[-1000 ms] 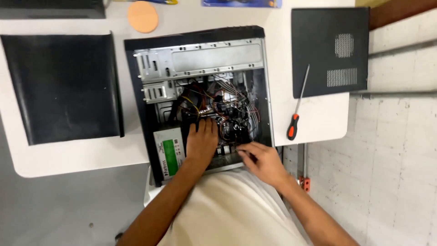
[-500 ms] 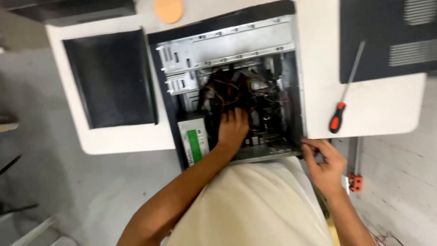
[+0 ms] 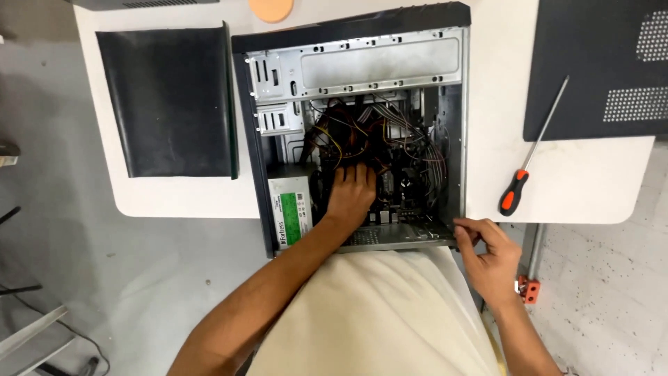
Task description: Connecting internal power supply cables to the motherboard and other components inside a desktop computer case.
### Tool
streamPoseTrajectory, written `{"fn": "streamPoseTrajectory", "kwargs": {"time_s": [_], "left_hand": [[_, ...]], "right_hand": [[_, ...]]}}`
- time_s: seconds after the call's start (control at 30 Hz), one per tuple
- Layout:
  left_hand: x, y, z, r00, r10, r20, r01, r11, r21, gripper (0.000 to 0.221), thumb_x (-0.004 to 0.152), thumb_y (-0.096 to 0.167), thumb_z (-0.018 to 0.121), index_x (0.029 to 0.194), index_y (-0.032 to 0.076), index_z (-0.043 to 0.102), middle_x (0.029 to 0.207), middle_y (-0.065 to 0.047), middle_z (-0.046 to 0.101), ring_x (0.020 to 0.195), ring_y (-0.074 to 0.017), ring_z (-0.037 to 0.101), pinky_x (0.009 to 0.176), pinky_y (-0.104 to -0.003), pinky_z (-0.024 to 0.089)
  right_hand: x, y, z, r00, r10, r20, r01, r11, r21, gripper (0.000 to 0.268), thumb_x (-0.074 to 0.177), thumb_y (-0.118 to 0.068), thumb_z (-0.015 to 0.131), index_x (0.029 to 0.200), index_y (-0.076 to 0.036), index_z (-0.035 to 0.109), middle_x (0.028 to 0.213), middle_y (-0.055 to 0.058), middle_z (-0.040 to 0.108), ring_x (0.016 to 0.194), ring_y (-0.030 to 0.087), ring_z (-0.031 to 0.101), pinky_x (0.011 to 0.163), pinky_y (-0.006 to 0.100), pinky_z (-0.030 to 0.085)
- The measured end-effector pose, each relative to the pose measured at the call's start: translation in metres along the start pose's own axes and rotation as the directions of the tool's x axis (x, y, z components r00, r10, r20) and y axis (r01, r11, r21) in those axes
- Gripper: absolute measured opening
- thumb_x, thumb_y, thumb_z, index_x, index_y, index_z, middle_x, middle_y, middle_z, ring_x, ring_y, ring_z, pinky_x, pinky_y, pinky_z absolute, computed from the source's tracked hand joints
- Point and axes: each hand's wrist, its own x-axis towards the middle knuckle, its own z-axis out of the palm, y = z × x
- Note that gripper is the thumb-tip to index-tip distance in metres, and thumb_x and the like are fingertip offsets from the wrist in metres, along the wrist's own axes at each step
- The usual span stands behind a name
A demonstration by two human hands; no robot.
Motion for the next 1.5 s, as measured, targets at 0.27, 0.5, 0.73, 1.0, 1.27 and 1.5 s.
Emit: {"fn": "streamPoseTrajectory", "kwargs": {"time_s": [0.27,0.5,0.73,1.0,1.27,1.5], "left_hand": [[-0.003,-0.005,-0.004,0.998,0.029,0.064,-0.026,0.999,-0.041,0.039,0.056,0.009,0.078,0.091,0.003,0.064,0.083,-0.016,0.06,0.067,-0.0278,0.057,0.063,-0.04,0.041],[-0.006,-0.005,0.002,0.989,0.046,0.143,-0.042,0.999,-0.033,0.049,0.053,0.016,0.081,0.096,0.004,0.062,0.086,-0.015,0.059,0.071,-0.0282,0.058,0.063,-0.039,0.042],[-0.015,-0.006,0.02,0.994,0.058,0.091,-0.059,0.998,0.003,0.046,0.055,0.015,0.084,0.095,0.006,0.064,0.085,-0.01,0.06,0.072,-0.0258,0.06,0.058,-0.035,0.043],[-0.018,0.006,0.068,0.988,-0.086,-0.127,0.086,0.996,-0.002,0.007,0.071,0.011,0.066,0.078,0.012,0.066,0.075,-0.005,0.059,0.064,-0.0245,0.06,0.052,-0.038,0.044],[-0.002,0.023,0.11,0.936,-0.158,-0.315,0.133,0.986,-0.098,0.006,0.065,0.007,0.057,0.064,0.008,0.063,0.061,-0.013,0.052,0.055,-0.0327,0.055,0.043,-0.044,0.038],[0.019,0.041,0.127,0.942,-0.218,-0.256,0.172,0.966,-0.19,0.013,0.064,0.004,0.053,0.055,0.005,0.062,0.053,-0.021,0.05,0.049,-0.0392,0.051,0.04,-0.05,0.033]], "right_hand": [[0.001,0.0,0.001,1.0,0.008,-0.015,-0.008,1.0,-0.003,0.009,0.083,0.002,0.064,0.087,-0.002,0.07,0.06,0.009,0.062,0.051,0.018,0.055,0.051,0.028,0.044],[0.008,0.001,0.005,0.988,-0.143,0.058,0.149,0.98,-0.132,0.011,0.082,-0.001,0.067,0.09,-0.007,0.07,0.061,0.007,0.061,0.054,0.02,0.058,0.053,0.029,0.047],[0.062,-0.027,0.057,0.689,-0.435,0.579,0.589,0.802,-0.1,0.004,0.082,-0.007,0.064,0.084,-0.009,0.067,0.071,0.004,0.061,0.062,0.026,0.063,0.055,0.033,0.052],[0.091,0.028,0.104,0.474,-0.221,0.852,0.831,0.432,-0.35,0.01,0.074,-0.017,0.057,0.08,-0.019,0.065,0.074,-0.001,0.058,0.062,0.029,0.064,0.056,0.041,0.054],[0.081,0.039,0.098,0.55,-0.247,0.798,0.816,0.361,-0.451,0.014,0.068,-0.037,0.066,0.07,-0.023,0.063,0.078,-0.007,0.054,0.074,0.021,0.063,0.062,0.034,0.053],[0.083,0.061,0.101,0.586,-0.324,0.743,0.808,0.304,-0.505,0.018,0.069,-0.04,0.073,0.082,-0.028,0.071,0.085,-0.003,0.051,0.082,0.022,0.059,0.071,0.033,0.052]]}}
